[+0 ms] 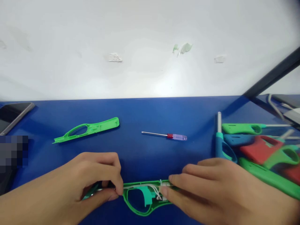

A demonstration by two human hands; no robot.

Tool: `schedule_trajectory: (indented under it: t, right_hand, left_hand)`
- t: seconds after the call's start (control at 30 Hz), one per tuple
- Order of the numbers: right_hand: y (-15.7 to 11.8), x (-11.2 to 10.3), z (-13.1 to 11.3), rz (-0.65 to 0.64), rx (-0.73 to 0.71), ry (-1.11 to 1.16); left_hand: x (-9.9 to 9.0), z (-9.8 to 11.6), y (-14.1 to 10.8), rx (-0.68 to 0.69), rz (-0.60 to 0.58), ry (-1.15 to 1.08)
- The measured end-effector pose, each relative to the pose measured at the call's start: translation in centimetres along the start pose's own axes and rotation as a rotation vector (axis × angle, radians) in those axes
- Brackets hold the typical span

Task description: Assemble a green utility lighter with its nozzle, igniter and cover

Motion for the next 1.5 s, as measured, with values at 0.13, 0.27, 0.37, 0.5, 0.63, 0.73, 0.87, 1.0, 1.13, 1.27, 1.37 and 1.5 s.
schedule_trajectory:
  t: [0.13,0.27,0.37,0.5,0.63,0.73,0.87,1.0,1.13,1.27,1.37,1.5]
  right_hand:
    - [0.1,0.1,0.0,0.033,-0.005,-0.003]
    - [-0.4,0.6,-0.1,0.052,-0.007,0.007]
    - [-1.1,1.1,-0.2,0.028,-0.017,0.031]
    - [-1.4,1.1,-0.2,0.045,-0.016,0.035]
    - [-0.8,0.9,0.0,0.062,-0.004,0.042]
    - [-0.3,0.8,0.1,0.053,0.02,0.089]
    - [0.4,0.4,0.1,0.045,0.044,0.17]
    - [0.9,-0.7,0.2,0.177,0.079,0.149]
    - [0.6,-1.4,0.7,0.338,0.159,0.093]
    - [0.1,-0.8,1.3,0.334,0.197,0.092]
    - [0.0,-0.3,1.5,0.338,0.196,0.102]
    - [-0.2,-0.5,1.7,0.439,0.206,0.044]
  left_hand:
    - [-0.2,0.2,0.3,-0.013,0.004,-0.011]
    - [-0.9,1.6,0.7,-0.03,-0.07,-0.048]
    - [-1.5,2.5,0.7,-0.021,-0.118,-0.035]
    - [-1.6,2.2,0.5,0.048,-0.104,-0.048]
    - [-1.5,1.4,0.2,0.082,-0.074,-0.067]
    - [-1.8,1.4,0.1,0.068,-0.032,-0.078]
    - [-3.7,0.9,0.4,0.167,0.355,0.248]
    - [-4.8,-1.2,1.0,0.159,0.597,0.553]
    - [-4.4,-3.9,1.6,0.103,0.576,0.78]
    - [-3.9,-4.9,2.2,0.079,0.496,0.953]
    - [-4.1,-4.4,2.4,0.096,0.488,1.024]
    - [-4.8,-2.5,1.7,0.157,0.575,1.035]
Point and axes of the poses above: each hand's wrist, its own y-axis towards the middle knuckle, its own x-axis out of the palm, z = x × y, the point moved 3 cm from there along y, towards the middle knuckle, and after that the axes turned 12 degrees about z, right-handed, at the moved point
